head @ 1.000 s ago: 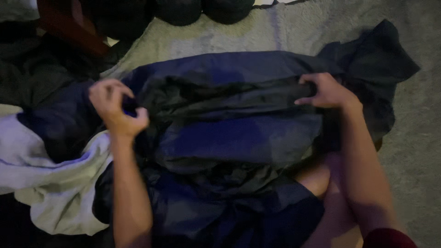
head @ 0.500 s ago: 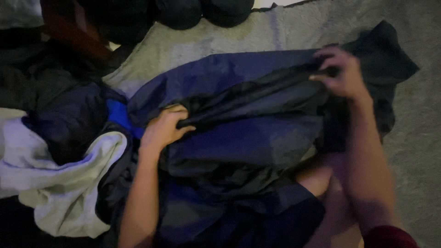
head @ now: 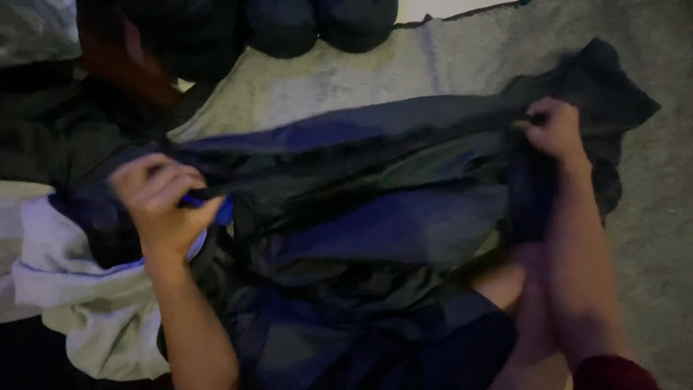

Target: The person spreads out a sleeping bag on the floor, folds it in half lengthwise, and then rolls it up into a compact cylinder before sliding it into its storage sack.

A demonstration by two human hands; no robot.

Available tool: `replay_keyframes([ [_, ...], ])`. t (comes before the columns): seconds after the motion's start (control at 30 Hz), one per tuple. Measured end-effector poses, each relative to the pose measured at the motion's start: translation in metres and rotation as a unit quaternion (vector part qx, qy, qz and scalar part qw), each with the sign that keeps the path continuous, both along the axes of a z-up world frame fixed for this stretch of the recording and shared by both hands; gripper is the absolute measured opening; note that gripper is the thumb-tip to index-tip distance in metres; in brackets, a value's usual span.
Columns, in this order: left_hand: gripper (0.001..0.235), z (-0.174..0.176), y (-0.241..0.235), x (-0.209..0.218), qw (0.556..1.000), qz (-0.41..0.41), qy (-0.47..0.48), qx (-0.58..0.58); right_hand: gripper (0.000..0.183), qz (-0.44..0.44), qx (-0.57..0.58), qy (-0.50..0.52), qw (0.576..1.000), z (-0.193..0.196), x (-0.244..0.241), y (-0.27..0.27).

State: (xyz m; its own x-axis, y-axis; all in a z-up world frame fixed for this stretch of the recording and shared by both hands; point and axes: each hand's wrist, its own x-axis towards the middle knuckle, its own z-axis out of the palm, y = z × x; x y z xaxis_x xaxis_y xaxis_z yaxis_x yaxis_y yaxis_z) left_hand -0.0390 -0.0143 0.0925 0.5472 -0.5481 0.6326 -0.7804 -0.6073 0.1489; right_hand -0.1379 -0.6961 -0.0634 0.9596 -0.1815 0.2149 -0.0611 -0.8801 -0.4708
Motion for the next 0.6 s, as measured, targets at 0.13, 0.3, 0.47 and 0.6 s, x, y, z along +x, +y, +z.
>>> replay_keyframes([
  [0.13,0.045,-0.036,0.028,0.009,0.994,0.096,0.053,-0.024,0.022,0.015,0.098,-0.016,0.995,0.020,-0.008,0.008],
  [0.3,0.045,-0.063,0.045,0.021,0.966,-0.002,0.244,-0.083,0.026,0.141,0.345,-0.075,0.925,0.039,-0.017,0.013],
  [0.47,0.039,-0.055,0.045,0.013,0.938,-0.003,0.334,-0.089,0.032,0.248,0.383,-0.151,0.877,0.046,-0.016,0.004],
  [0.6,0.074,-0.040,0.020,0.009,0.906,0.100,0.410,-0.013,0.008,0.168,0.560,-0.147,0.798,0.050,-0.025,-0.011],
])
